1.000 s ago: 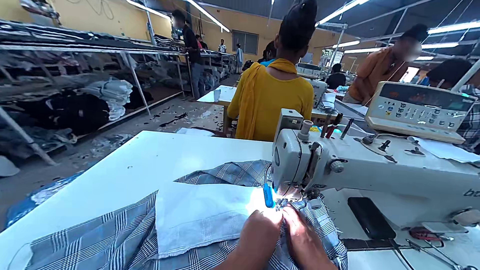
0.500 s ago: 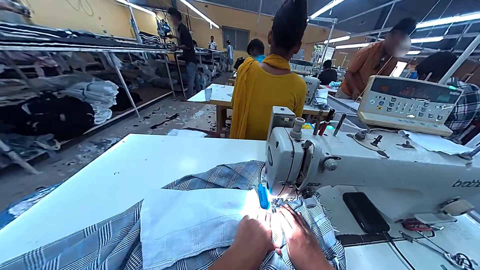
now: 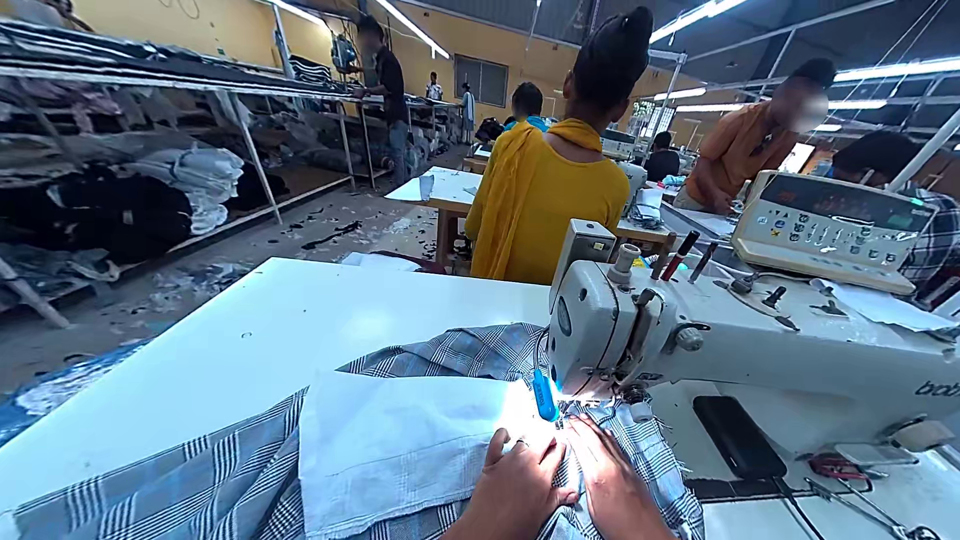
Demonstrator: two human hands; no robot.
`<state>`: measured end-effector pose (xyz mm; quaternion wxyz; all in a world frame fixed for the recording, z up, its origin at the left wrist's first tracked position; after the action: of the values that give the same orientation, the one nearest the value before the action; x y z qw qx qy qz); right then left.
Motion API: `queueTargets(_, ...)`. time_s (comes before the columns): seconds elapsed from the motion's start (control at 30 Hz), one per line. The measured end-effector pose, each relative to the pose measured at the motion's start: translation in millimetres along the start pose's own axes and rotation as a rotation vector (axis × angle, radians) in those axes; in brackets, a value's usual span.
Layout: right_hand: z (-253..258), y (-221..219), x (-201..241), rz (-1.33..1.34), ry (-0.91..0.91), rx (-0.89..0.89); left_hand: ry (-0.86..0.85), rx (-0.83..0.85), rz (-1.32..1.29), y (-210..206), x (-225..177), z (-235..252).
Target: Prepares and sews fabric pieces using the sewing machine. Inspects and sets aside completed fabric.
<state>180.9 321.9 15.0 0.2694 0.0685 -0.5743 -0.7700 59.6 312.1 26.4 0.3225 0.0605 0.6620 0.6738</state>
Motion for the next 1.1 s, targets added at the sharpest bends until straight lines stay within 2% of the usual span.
queueTargets(0.13, 0, -1, -2, 0.049, 0.021, -0.007, 0.004, 0.065, -0.035, -1, 0, 0)
queueTargets(0.23, -1, 20, -14, 0.289, 0.016, 0.029, 0.022, 0.109, -0.051, -1, -1, -1)
queueTargets(0.33, -21, 68, -63, 0.506, -0.168, -0.236, 0.037, 0.167, -0.078, 1, 0, 1)
queueTargets(0.4, -42, 86, -100, 0.552, -0.377, -0.291, 0.022, 0.156, -0.088, 0, 0, 0)
queueTargets(0.5, -64, 71, -116, 0.865, -0.672, -0.077, 0.019, 0.163, -0.088, 1, -2, 0)
queueTargets(0.6, -63, 54, -80, 1.178, -0.842, 0.097, 0.017, 0.193, -0.069, 2, -4, 1)
queueTargets(0.67, -57, 47, -52, 1.324, -0.908, 0.13, -0.008, 0.152, -0.031, 0, -7, -2)
queueTargets(0.73, -43, 42, -29, 1.46, -0.93, 0.103, -0.042, 0.034, 0.005, 0, -8, -4)
queueTargets(0.8, -28, 34, -19, 1.541, -0.867, 0.099, -0.03, 0.061, 0.002, 1, -8, -5)
queueTargets(0.87, -15, 28, -21, 1.431, -0.722, 0.122, -0.015, 0.117, -0.009, 2, -8, -4)
queueTargets(0.97, -8, 24, -32, 1.175, -0.594, 0.059, -0.032, 0.06, -0.007, 2, -9, -5)
queueTargets(1.1, -9, 20, -39, 1.244, -0.577, -0.064, -0.027, 0.035, -0.007, 1, -9, -5)
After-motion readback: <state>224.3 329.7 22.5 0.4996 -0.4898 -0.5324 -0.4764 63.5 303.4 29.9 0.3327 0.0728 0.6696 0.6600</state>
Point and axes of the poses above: each hand's wrist, its own z-axis towards the middle knuckle, its own y-axis out of the back of the hand, x = y × z, the point moved 6 cm from there along z, towards the middle knuckle, and after that the axes turned 7 degrees about x, right-handed, at the moved point
